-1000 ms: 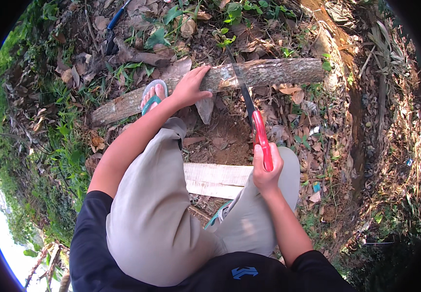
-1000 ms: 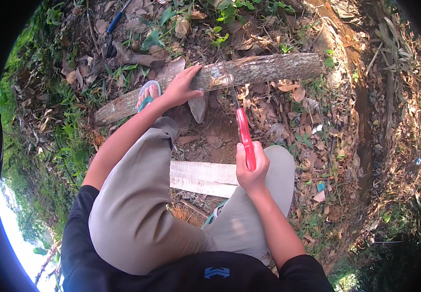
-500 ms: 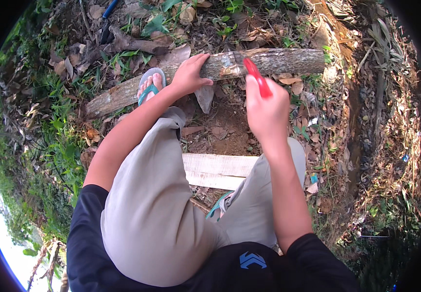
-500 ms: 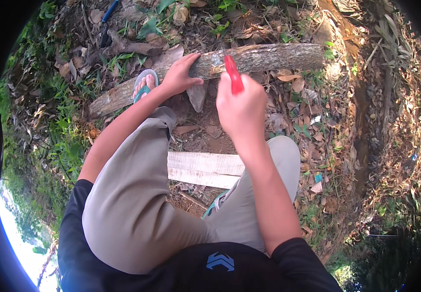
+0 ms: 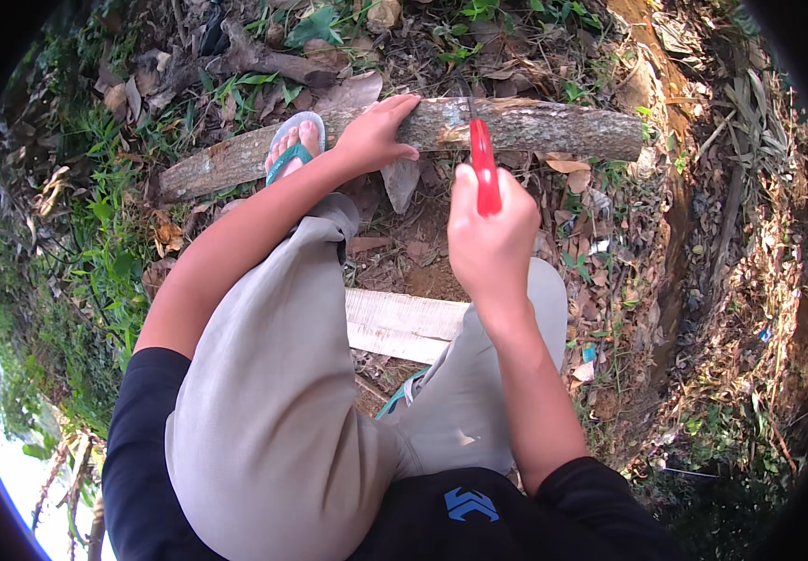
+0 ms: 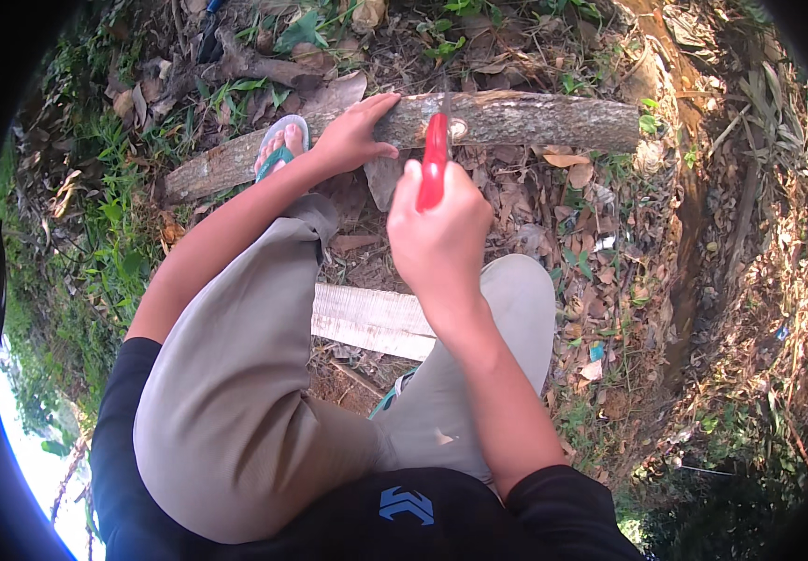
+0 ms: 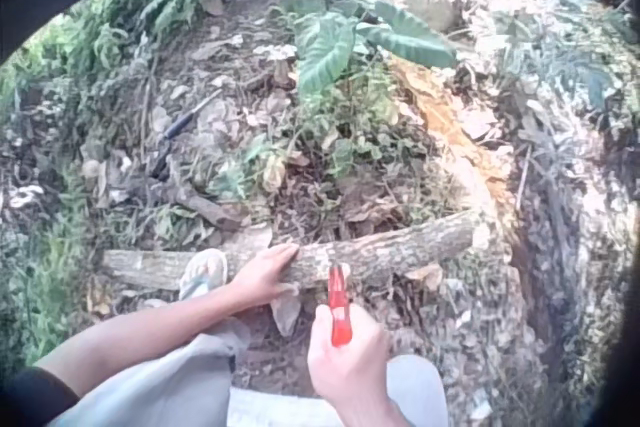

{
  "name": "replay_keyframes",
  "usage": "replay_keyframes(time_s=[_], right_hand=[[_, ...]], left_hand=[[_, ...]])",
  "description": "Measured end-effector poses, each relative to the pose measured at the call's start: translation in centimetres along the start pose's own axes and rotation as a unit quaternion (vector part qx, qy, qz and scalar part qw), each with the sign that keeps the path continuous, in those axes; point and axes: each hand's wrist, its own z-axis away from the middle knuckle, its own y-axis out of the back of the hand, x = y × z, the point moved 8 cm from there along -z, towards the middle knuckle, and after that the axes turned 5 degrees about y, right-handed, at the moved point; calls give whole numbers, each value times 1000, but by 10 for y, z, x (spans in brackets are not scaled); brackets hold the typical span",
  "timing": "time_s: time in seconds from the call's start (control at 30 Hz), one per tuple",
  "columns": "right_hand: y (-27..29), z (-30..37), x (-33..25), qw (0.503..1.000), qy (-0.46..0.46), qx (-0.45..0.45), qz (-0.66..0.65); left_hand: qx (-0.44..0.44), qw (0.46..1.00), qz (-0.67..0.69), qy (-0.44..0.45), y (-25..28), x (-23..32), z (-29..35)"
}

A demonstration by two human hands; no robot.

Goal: The person uses a hand saw to cut through several wooden boards while squatting on the ground.

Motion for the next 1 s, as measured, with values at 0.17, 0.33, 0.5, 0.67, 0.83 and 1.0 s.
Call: replay_keyframes(time_s=[0.17,0.33,0.5,0.67,0.83,1.0], right_hand=[[20,14,36,976,-101,26,-191],[46,20,63,987,-81,-31,-132],[62,73,38,997,-45,-26,-63],[49,7,41,996,-40,-18,-81],[3,-25,42,999,-5,43,-13],[34,18,51,993,-73,14,-93]], left_hand=[[19,1000,-6,4,1,0,5],[18,1000,-15,0,-4,2,2],[0,1000,-8,22,-5,-7,9],[2,1000,-12,22,-6,-3,12],[-5,999,-14,28,-14,-4,8],[-10,1000,-12,20,-14,0,2]])
